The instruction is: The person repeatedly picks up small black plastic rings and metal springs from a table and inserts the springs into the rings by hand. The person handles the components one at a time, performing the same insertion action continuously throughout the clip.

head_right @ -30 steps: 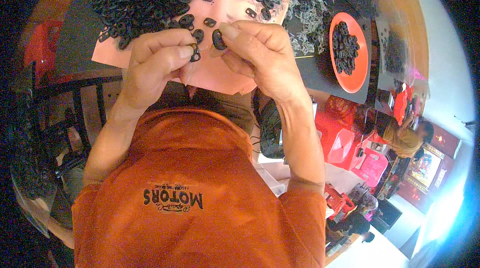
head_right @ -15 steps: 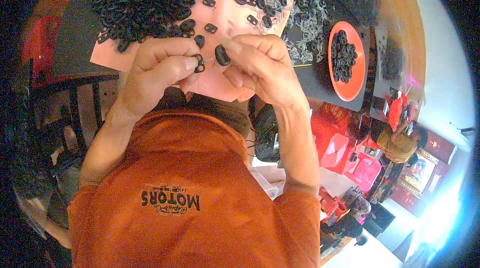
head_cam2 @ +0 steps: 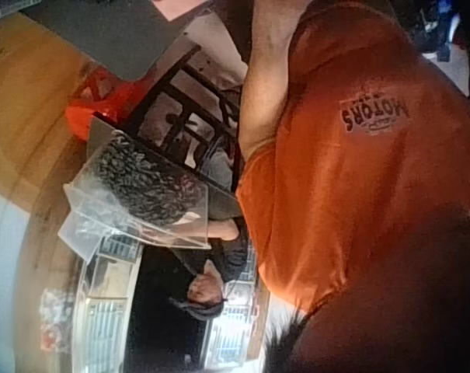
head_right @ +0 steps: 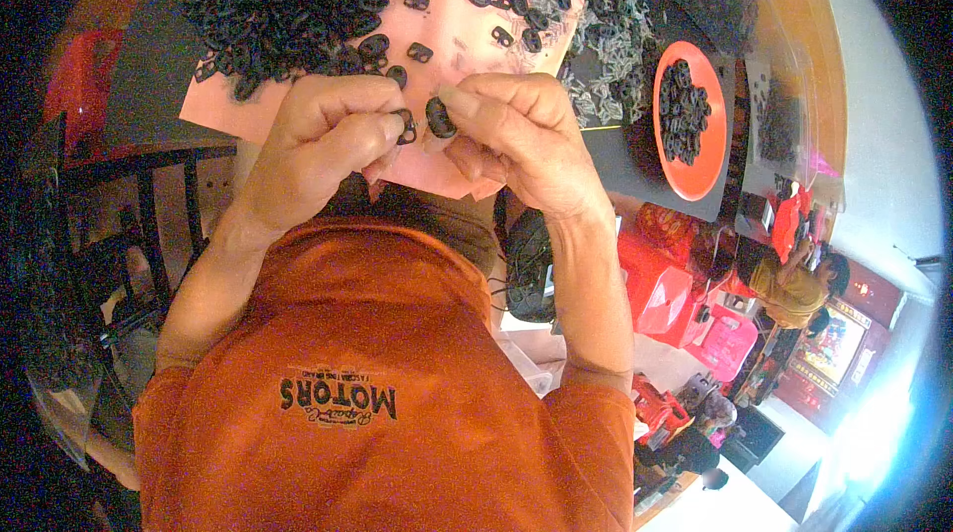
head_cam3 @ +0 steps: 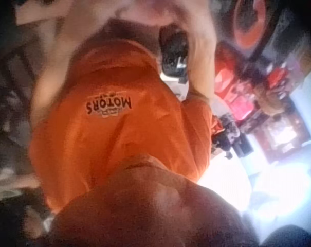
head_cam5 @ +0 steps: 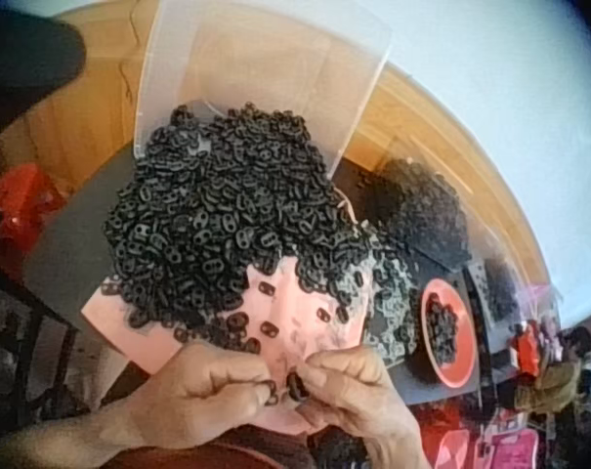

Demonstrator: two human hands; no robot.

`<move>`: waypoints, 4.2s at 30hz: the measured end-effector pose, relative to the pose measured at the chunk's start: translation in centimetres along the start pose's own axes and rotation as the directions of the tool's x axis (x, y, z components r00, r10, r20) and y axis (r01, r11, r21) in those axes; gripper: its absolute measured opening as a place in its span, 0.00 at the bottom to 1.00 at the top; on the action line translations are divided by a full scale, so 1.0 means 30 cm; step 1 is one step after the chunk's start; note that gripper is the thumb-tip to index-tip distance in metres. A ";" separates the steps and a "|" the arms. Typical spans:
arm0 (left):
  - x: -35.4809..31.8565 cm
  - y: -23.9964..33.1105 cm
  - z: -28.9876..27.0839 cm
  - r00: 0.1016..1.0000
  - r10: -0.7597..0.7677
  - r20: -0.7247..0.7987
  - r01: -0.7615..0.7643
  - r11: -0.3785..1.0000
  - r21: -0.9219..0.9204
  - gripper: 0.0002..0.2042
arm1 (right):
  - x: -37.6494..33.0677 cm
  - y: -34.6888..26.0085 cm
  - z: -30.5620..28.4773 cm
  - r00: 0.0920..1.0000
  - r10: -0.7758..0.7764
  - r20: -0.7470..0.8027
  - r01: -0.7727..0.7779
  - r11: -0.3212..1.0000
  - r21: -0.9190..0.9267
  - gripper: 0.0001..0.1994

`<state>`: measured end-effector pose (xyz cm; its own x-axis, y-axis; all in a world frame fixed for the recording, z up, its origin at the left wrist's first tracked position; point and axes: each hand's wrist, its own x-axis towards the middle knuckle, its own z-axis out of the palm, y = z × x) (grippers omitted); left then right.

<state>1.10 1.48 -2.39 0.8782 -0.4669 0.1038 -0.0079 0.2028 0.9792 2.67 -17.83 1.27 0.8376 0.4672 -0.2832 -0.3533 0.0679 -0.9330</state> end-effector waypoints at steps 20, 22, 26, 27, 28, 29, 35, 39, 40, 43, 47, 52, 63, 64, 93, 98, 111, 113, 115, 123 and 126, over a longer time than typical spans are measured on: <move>0.006 0.012 0.002 0.995 -0.088 0.046 0.083 0.990 0.116 0.10 | -0.019 0.009 0.008 0.992 -0.122 -0.009 0.115 0.956 -0.269 0.15; 0.007 0.013 0.003 0.993 -0.106 0.050 0.102 0.992 0.074 0.10 | -0.024 0.004 0.006 0.994 -0.112 -0.005 0.107 0.964 -0.243 0.15; 0.009 0.008 -0.002 0.995 -0.073 0.067 0.070 0.997 0.041 0.10 | -0.021 0.004 0.003 0.995 -0.102 0.011 0.101 0.955 -0.280 0.16; 0.009 0.014 -0.002 0.994 -0.085 0.065 0.081 0.995 0.062 0.10 | -0.019 0.006 0.005 0.993 -0.121 0.005 0.116 0.942 -0.314 0.16; 0.009 0.026 -0.002 0.993 -0.097 0.064 0.091 0.992 0.084 0.11 | -0.018 0.008 0.007 0.990 -0.139 -0.001 0.130 0.929 -0.347 0.16; 0.009 0.032 -0.002 0.992 -0.108 0.063 0.101 0.989 0.105 0.11 | -0.019 0.011 0.007 0.990 -0.141 -0.001 0.133 0.932 -0.337 0.16; 0.005 0.006 0.004 0.996 -0.075 0.038 0.073 0.995 0.068 0.11 | -0.026 0.013 0.036 0.986 -0.162 -0.051 0.133 0.925 -0.355 0.16; 0.004 -0.003 0.008 0.997 -0.075 0.028 0.074 0.997 0.039 0.11 | -0.029 0.013 0.060 0.974 -0.211 -0.085 0.160 0.900 -0.406 0.15; 0.006 0.007 0.006 0.997 -0.074 0.029 0.072 0.995 0.067 0.11 | -0.030 0.012 0.065 0.970 -0.221 -0.101 0.158 0.892 -0.424 0.15; 0.006 0.016 0.006 0.998 -0.054 0.015 0.053 0.995 0.082 0.11 | -0.029 0.008 0.051 0.966 -0.246 -0.080 0.161 0.812 -0.561 0.11; 0.010 0.012 0.029 0.988 -0.133 -0.079 0.130 0.991 -0.039 0.10 | 0.001 0.023 0.042 0.747 -0.633 0.206 0.419 0.207 -0.884 0.07; 0.014 0.021 0.009 0.993 -0.091 -0.070 0.086 0.994 -0.067 0.09 | -0.019 0.009 0.072 0.759 -0.608 0.232 0.382 0.128 -0.915 0.17; 0.018 0.060 0.005 0.992 -0.124 -0.024 0.123 0.992 -0.040 0.14 | -0.021 -0.020 0.034 0.782 -0.494 0.380 0.499 0.129 -0.857 0.18; 0.023 0.054 0.010 0.992 -0.124 -0.029 0.123 0.992 -0.031 0.13 | -0.023 -0.022 0.035 0.790 -0.481 0.381 0.498 0.139 -0.856 0.18; 0.037 0.026 0.017 0.999 -0.029 0.031 0.024 0.988 0.153 0.13 | 0.005 -0.008 0.041 0.845 -0.309 0.437 0.479 0.073 -0.875 0.20; 0.040 0.033 0.022 0.996 0.069 0.054 -0.079 0.974 0.212 0.14 | 0.013 0.006 0.032 0.831 -0.330 0.447 0.512 0.141 -0.847 0.20; 0.034 0.045 0.020 0.994 -0.102 0.025 0.101 0.994 0.050 0.15 | -0.040 0.009 0.013 0.810 -0.476 0.342 0.452 0.136 -0.882 0.19; 0.035 0.049 0.018 0.994 -0.101 0.033 0.099 0.993 0.058 0.15 | -0.046 0.010 0.017 0.803 -0.491 0.339 0.449 0.122 -0.885 0.18; 0.035 0.048 0.019 0.994 -0.102 0.039 0.100 0.993 0.063 0.15 | -0.044 0.011 0.028 0.783 -0.502 0.368 0.464 0.077 -0.882 0.17; 0.035 0.029 0.001 0.994 -0.050 0.094 0.040 0.994 0.105 0.13 | -0.018 0.015 0.026 0.731 -0.510 0.454 0.568 0.085 -0.819 0.11; 0.039 0.029 0.004 0.992 -0.084 0.091 0.077 0.993 0.085 0.13 | -0.009 0.020 0.018 0.715 -0.517 0.472 0.593 0.090 -0.800 0.11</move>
<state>2.05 1.00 -1.41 0.8288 -0.5584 0.0361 0.0191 0.0927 0.9955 2.01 -17.45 0.92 0.5846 0.7146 0.3843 0.7983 -0.4218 -0.4299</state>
